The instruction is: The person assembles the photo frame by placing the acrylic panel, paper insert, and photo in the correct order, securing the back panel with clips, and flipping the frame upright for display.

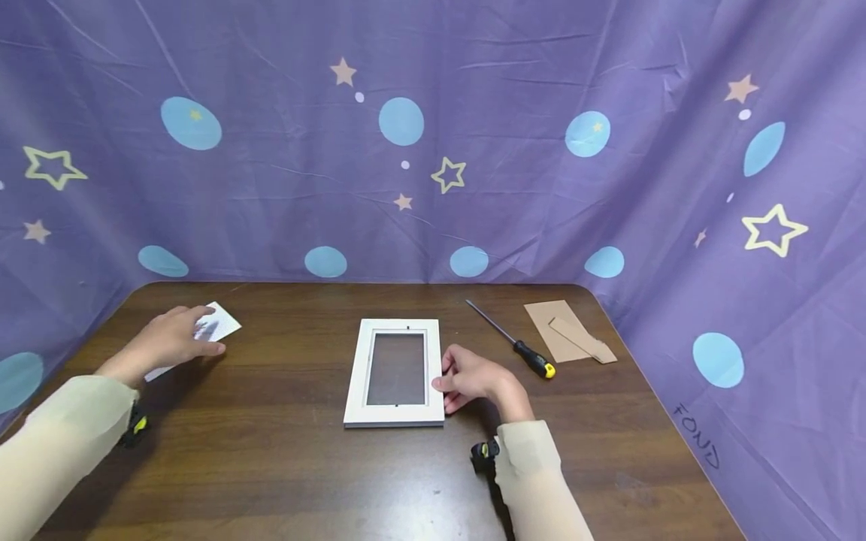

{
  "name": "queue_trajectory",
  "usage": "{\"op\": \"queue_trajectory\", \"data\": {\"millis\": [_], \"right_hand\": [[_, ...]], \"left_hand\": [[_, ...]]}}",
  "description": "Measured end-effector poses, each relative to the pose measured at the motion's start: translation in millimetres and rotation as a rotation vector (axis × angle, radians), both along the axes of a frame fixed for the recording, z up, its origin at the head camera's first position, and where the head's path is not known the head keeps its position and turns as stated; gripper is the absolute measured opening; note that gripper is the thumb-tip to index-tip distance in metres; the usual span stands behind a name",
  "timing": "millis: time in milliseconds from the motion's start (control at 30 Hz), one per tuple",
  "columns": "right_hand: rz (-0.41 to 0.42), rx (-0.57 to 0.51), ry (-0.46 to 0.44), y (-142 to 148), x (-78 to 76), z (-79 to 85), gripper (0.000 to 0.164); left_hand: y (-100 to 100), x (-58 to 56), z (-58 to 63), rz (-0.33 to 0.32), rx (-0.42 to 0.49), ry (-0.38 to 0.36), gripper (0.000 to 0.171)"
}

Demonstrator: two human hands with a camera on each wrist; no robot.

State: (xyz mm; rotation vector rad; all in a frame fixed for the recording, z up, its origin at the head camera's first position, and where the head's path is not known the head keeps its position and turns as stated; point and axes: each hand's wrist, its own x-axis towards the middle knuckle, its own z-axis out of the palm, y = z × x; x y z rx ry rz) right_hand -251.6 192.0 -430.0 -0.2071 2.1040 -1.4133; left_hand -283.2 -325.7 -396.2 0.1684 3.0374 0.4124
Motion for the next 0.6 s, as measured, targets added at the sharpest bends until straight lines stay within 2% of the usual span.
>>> {"op": "queue_trajectory", "data": {"millis": [100,300,600], "right_hand": [[0.001,0.006,-0.002,0.6,-0.6,-0.2,0.028],[-0.001,0.000,-0.001,-0.1,-0.8,-0.4,0.028],[-0.008,-0.008,-0.004,0.0,-0.6,-0.9,0.028]], "left_hand": [[-13.3,4.5,-3.8,0.025,-0.015,-0.027,0.093],[-28.1,9.5,-10.1,0.019,-0.020,-0.036,0.093],[-34.7,10.9,-22.0,-0.019,-0.027,0.025,0.075]]}}
